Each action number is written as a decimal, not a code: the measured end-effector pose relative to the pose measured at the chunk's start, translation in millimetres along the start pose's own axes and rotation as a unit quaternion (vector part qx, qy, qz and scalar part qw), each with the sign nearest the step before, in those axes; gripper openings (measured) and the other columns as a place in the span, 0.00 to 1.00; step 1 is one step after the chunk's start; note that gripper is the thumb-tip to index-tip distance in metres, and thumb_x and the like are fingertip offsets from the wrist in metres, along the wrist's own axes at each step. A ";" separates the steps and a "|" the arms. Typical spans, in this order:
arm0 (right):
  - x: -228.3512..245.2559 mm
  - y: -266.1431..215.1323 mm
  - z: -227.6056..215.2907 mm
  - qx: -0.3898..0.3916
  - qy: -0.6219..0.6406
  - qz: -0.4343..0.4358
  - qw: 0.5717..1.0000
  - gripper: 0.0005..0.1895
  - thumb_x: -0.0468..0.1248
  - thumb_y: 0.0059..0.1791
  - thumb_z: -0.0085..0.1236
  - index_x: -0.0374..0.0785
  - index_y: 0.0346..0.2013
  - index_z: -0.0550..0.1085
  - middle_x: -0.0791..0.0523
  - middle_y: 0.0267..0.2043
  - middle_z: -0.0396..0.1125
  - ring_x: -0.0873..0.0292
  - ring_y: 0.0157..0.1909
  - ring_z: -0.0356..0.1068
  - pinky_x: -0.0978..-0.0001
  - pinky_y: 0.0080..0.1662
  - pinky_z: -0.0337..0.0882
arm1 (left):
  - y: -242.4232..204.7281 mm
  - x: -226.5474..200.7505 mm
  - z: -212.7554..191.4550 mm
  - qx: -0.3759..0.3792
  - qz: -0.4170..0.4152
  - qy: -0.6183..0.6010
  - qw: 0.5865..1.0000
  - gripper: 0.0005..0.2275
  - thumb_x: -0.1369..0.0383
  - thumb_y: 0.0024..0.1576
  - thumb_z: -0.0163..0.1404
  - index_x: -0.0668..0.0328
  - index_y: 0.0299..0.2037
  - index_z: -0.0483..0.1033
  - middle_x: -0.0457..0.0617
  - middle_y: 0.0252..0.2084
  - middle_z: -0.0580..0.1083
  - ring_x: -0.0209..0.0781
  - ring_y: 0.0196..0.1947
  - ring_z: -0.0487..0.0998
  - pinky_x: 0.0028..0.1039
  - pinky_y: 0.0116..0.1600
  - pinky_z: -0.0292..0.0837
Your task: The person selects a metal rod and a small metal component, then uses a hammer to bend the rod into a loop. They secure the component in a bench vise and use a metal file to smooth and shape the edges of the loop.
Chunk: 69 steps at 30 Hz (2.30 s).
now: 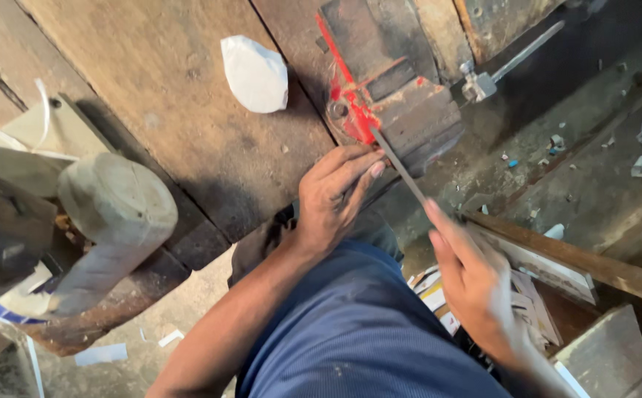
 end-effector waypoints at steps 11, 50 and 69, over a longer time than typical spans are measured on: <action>-27.6 14.5 8.8 -0.030 0.069 -0.053 0.996 0.17 0.32 0.59 0.52 0.33 0.62 0.71 0.47 0.59 0.72 0.53 0.57 0.77 0.68 0.55 0.74 | 2.3 0.3 -0.2 0.002 0.000 0.014 1.000 0.08 0.77 0.62 0.57 0.64 0.50 0.79 0.53 0.47 0.78 0.44 0.47 0.81 0.29 0.52 0.78; -12.6 35.7 4.8 0.031 0.098 -0.023 0.994 0.18 0.32 0.57 0.53 0.36 0.62 0.72 0.48 0.56 0.74 0.55 0.52 0.78 0.68 0.52 0.74 | 4.2 6.1 -0.4 0.000 0.027 0.038 0.999 0.09 0.76 0.61 0.58 0.62 0.50 0.79 0.52 0.47 0.78 0.46 0.47 0.80 0.30 0.52 0.76; -2.1 38.6 2.4 0.002 0.033 -0.033 0.999 0.17 0.29 0.56 0.54 0.35 0.61 0.73 0.47 0.52 0.74 0.52 0.47 0.78 0.65 0.46 0.75 | 4.9 6.3 -3.8 0.002 0.027 0.050 0.998 0.09 0.75 0.61 0.59 0.60 0.51 0.80 0.52 0.47 0.78 0.46 0.47 0.80 0.32 0.53 0.76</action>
Point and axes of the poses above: each hand's wrist, its own y-axis towards the middle knuckle, its own z-axis out of the palm, x = y × z, the point moved 1 cm from there along y, towards the middle knuckle
